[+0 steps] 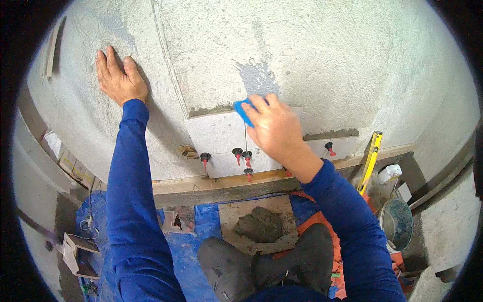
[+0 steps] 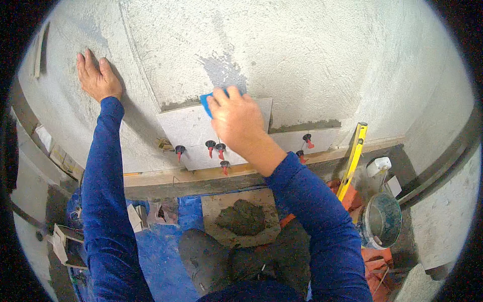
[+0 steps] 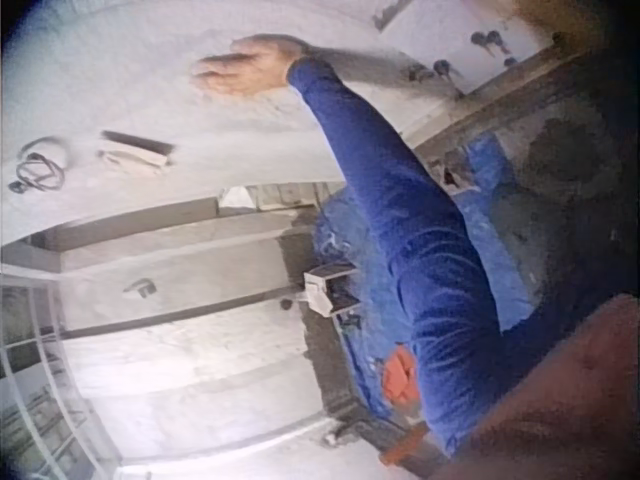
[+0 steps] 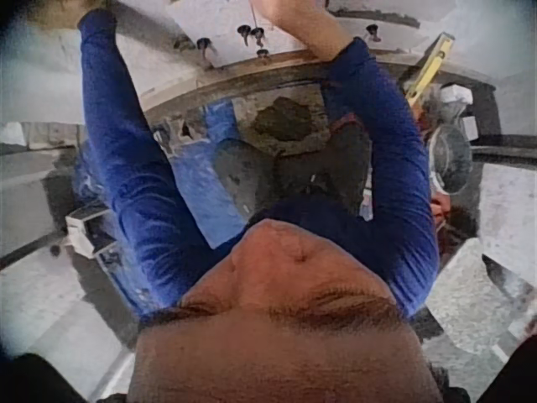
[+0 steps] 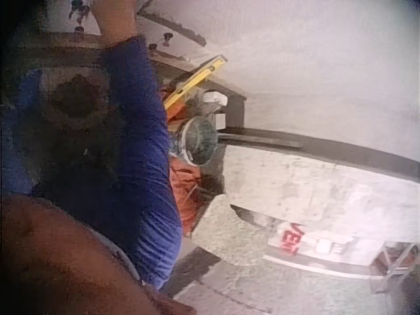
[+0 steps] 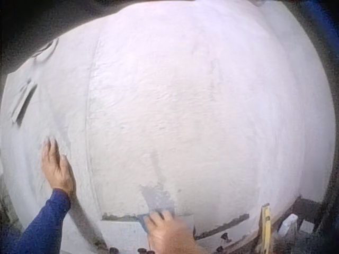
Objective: The person installs white wall tiles using tile leveling clips and a rubber mallet. They apply adhesive to the back of a tile, press it into place, tap it with the mallet, and adjust the leveling clips to ensure alignment.
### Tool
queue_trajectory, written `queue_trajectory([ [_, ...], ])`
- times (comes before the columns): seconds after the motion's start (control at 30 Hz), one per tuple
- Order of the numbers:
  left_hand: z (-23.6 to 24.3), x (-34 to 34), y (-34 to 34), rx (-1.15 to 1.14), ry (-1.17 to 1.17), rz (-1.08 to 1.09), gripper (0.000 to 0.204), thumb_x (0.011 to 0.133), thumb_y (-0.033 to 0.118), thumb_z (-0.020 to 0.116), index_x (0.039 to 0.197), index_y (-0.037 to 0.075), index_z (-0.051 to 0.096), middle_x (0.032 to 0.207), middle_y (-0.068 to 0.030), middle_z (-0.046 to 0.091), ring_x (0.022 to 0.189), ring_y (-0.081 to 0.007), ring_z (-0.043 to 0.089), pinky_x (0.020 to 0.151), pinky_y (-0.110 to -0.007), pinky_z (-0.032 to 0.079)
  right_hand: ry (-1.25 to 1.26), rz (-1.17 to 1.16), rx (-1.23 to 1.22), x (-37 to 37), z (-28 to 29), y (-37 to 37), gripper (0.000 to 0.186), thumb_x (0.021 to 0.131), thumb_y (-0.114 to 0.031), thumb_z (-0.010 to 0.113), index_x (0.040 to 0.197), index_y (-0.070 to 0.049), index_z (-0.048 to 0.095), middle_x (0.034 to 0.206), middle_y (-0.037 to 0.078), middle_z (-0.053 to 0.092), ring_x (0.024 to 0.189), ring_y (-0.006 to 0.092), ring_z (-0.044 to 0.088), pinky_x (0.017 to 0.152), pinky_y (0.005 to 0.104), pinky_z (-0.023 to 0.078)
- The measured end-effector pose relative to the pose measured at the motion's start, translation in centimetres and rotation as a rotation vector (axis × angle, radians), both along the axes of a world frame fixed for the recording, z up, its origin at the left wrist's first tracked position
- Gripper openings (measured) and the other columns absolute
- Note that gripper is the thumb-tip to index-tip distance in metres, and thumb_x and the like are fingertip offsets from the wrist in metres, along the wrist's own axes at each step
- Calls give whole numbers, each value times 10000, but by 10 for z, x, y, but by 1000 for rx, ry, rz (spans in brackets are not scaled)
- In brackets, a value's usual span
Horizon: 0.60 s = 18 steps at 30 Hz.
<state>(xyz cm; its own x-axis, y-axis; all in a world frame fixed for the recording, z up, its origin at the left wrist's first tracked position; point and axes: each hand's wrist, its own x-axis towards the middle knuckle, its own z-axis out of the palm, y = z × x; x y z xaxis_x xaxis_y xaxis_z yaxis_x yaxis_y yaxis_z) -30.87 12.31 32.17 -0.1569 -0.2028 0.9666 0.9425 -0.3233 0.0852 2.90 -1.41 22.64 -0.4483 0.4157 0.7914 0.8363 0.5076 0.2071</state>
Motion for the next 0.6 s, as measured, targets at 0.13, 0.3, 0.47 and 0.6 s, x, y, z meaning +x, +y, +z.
queue_trajectory([
  [0.13, 0, -1, 2, -4, -8, 0, 602, 1016, 454, 488, 1523, 131, 515, 1626, -153, 403, 1523, -328, 325, 1244, -518, 202, -39, -111, -70, 22, 2, -7, 479, 759, -216, 804, 1213, -96, 712, 1242, 36, 642, 1076, 244, 610, 825, 380, 590],
  [0.3, 0, -3, 4, 34, 15, -14, 600, 1014, 455, 498, 1521, 134, 519, 1613, -163, 421, 1512, -340, 344, 1241, -517, 210, -12, -132, -46, 46, 6, -9, 348, 771, -200, 764, 1104, -106, 719, 1110, 47, 640, 1027, 257, 618, 760, 394, 604],
  [0.47, 1, -3, 5, 44, 23, -10, 597, 1016, 454, 502, 1519, 134, 524, 1607, -167, 431, 1505, -342, 358, 1239, -511, 212, 14, -199, -49, 83, 1, -5, 352, 781, -192, 746, 1122, -111, 722, 1119, 47, 661, 1036, 268, 638, 775, 413, 608],
  [0.6, 1, -3, 5, 50, 21, 4, 594, 1014, 450, 511, 1516, 134, 528, 1594, -164, 450, 1497, -340, 372, 1235, -507, 227, 78, -371, -36, 131, 0, -11, 378, 792, -236, 753, 1146, -106, 725, 1215, 75, 665, 1102, 316, 640, 851, 406, 597],
])
